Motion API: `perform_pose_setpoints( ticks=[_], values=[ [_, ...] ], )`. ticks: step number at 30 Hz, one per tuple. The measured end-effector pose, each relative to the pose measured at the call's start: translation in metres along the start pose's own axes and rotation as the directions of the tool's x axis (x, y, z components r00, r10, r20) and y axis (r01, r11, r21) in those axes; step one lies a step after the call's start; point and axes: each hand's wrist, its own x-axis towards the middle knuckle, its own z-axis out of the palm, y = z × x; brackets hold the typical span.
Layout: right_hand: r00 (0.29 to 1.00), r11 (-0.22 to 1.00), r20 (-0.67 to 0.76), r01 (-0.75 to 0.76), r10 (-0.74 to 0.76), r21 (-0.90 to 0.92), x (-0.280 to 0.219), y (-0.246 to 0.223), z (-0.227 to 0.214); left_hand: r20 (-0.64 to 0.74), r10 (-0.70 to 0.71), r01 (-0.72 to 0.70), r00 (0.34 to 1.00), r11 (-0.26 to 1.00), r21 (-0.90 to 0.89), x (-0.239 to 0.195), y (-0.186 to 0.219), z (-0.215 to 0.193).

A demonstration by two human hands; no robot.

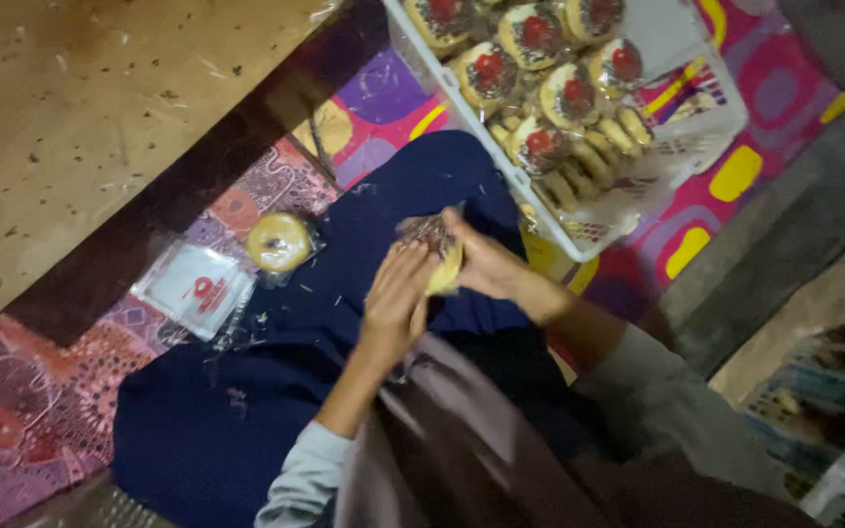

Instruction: The person sits on the floor and repeatedly picks up donuts from a wooden board, places them into clear plastic bags, and arranges the packaged donuts into a white plastic crate.

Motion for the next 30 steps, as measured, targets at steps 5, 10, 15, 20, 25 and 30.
perform_pose_setpoints(
  ticks=[5, 10, 15, 20, 25, 30],
  values=[
    [0.815, 0.311, 0.014, 0.236, -0.579, -0.921, -0.025, -0.033, 0.017, -0.118, -0.786, 0.331, 0.607, 0.385, -0.862, 0.01, -0.007, -0.003],
    [0.547, -0.352, 0.687, 0.597, -0.478, -0.72, -0.005, -0.06, 0.087, 0.094, -0.9, 0.109, 0.426, -0.052, -0.993, -0.009, -0.025, -0.048],
    [0.513, -0.09, 0.836, 0.839, -0.194, -0.536, 0.041, -0.037, 0.167, 0.117, -0.938, 0.026, 0.327, -0.114, -0.993, -0.07, 0.0, -0.1],
    [0.532, 0.086, 0.846, 0.845, -0.038, -0.528, 0.061, 0.019, 0.227, -0.432, -0.895, 0.123, 0.11, 0.443, -0.888, -0.141, 0.044, -0.132],
    [0.732, 0.206, 0.582, 0.546, 0.355, -0.812, 0.073, 0.084, 0.265, -0.594, -0.8, 0.199, -0.087, 0.571, -0.797, -0.207, 0.059, -0.129],
    [0.239, 0.126, 0.947, 0.955, 0.214, -0.27, 0.071, 0.123, 0.272, -0.538, -0.818, 0.221, -0.203, 0.496, -0.839, -0.262, 0.056, -0.107]
  ],
)
